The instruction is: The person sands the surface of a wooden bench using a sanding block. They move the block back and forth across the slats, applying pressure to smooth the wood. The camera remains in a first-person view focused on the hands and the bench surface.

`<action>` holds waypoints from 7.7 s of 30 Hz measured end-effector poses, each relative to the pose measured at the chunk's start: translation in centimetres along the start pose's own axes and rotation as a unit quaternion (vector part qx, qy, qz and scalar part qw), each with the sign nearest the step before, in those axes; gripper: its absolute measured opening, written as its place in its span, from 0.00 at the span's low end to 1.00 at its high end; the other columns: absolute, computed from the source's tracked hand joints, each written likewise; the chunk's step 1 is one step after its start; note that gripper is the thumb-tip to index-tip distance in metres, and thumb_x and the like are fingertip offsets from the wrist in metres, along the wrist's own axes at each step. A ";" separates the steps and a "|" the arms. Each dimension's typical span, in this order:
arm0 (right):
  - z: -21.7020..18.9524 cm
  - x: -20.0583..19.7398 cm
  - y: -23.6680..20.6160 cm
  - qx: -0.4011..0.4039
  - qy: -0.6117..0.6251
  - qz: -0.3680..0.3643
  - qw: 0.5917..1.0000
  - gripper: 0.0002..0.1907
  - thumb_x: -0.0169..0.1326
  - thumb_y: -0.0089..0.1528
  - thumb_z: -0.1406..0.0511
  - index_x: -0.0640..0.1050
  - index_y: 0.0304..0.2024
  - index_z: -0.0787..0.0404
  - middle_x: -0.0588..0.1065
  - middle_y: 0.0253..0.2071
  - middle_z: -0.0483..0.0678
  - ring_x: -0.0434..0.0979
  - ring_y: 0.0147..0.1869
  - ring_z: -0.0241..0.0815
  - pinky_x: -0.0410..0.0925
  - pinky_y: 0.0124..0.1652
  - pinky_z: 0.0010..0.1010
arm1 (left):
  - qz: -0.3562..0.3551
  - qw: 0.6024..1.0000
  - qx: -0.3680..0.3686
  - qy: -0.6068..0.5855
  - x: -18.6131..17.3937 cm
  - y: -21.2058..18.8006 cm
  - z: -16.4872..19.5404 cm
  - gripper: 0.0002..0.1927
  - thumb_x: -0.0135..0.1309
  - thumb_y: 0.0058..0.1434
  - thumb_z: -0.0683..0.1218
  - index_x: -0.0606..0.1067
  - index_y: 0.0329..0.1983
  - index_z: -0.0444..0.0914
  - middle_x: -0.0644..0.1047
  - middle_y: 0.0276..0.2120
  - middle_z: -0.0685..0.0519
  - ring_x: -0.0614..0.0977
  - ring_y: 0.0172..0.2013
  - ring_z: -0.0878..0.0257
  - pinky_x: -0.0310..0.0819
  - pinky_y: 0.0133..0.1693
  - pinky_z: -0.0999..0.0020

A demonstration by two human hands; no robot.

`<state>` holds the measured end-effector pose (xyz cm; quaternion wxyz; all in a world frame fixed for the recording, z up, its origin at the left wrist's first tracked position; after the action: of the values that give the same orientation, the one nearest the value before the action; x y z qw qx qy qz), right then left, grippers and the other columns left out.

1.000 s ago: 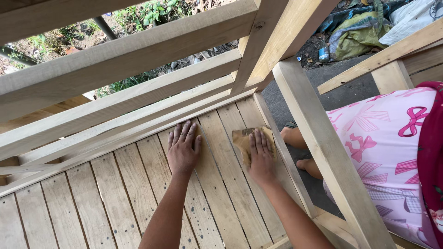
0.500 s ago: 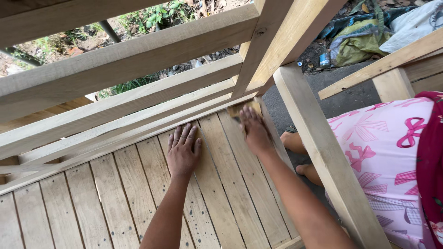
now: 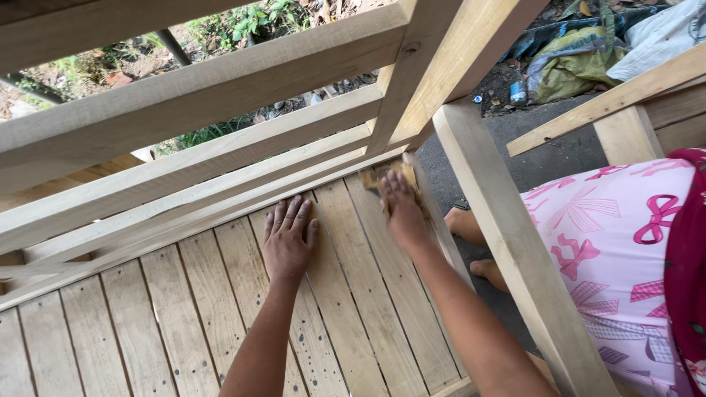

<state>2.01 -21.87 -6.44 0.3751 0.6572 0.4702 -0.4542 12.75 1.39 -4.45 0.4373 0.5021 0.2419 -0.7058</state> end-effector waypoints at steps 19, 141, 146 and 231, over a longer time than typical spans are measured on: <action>0.0 -2.6 -15.1 0.052 0.052 0.023 0.997 0.29 0.36 0.72 0.58 0.59 0.74 0.60 0.54 0.78 0.53 0.48 0.82 0.53 0.47 0.74 0.43 | 0.015 1.000 0.013 -0.005 0.1 0.3 -0.5 0.24 0.44 0.71 0.59 0.71 0.69 0.52 0.68 0.70 0.58 0.62 0.72 0.56 0.49 0.71 0.57; -3.5 -2.0 -20.5 0.232 -0.012 -0.255 0.938 0.39 0.38 0.63 0.68 0.49 0.77 0.46 0.40 0.81 0.38 0.33 0.83 0.44 0.26 0.66 0.71 | -0.040 0.999 -0.030 0.020 1.6 -1.2 2.7 0.32 0.37 0.72 0.62 0.63 0.74 0.43 0.59 0.75 0.53 0.51 0.76 0.52 0.37 0.72 0.53; -3.9 -2.3 -24.2 0.170 -0.006 -0.106 0.980 0.37 0.40 0.65 0.63 0.47 0.74 0.69 0.38 0.76 0.70 0.33 0.80 0.68 0.33 0.72 0.60 | -0.040 0.999 -0.023 0.023 1.7 -1.1 2.8 0.32 0.36 0.73 0.63 0.63 0.75 0.43 0.59 0.75 0.53 0.51 0.76 0.53 0.37 0.73 0.54; -0.8 -4.3 -30.5 0.438 0.103 0.410 0.794 0.25 0.40 0.65 0.78 0.66 0.66 0.67 0.63 0.67 0.59 0.60 0.73 0.60 0.54 0.69 0.51 | -0.292 0.886 0.355 0.070 8.1 -10.2 22.5 0.26 0.34 0.71 0.58 0.64 0.72 0.63 0.64 0.70 0.66 0.61 0.70 0.65 0.42 0.71 0.44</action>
<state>-27.71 -13.93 -4.11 0.1474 0.9253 -0.0563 -0.3449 -8.16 -14.07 -4.42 -0.0134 0.5784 0.1407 -0.8034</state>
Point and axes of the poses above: each hand's wrist, its own y-axis towards the middle knuckle, its own x-axis out of the palm, z = x × y, the point moved 5 cm from there along y, towards the middle knuckle
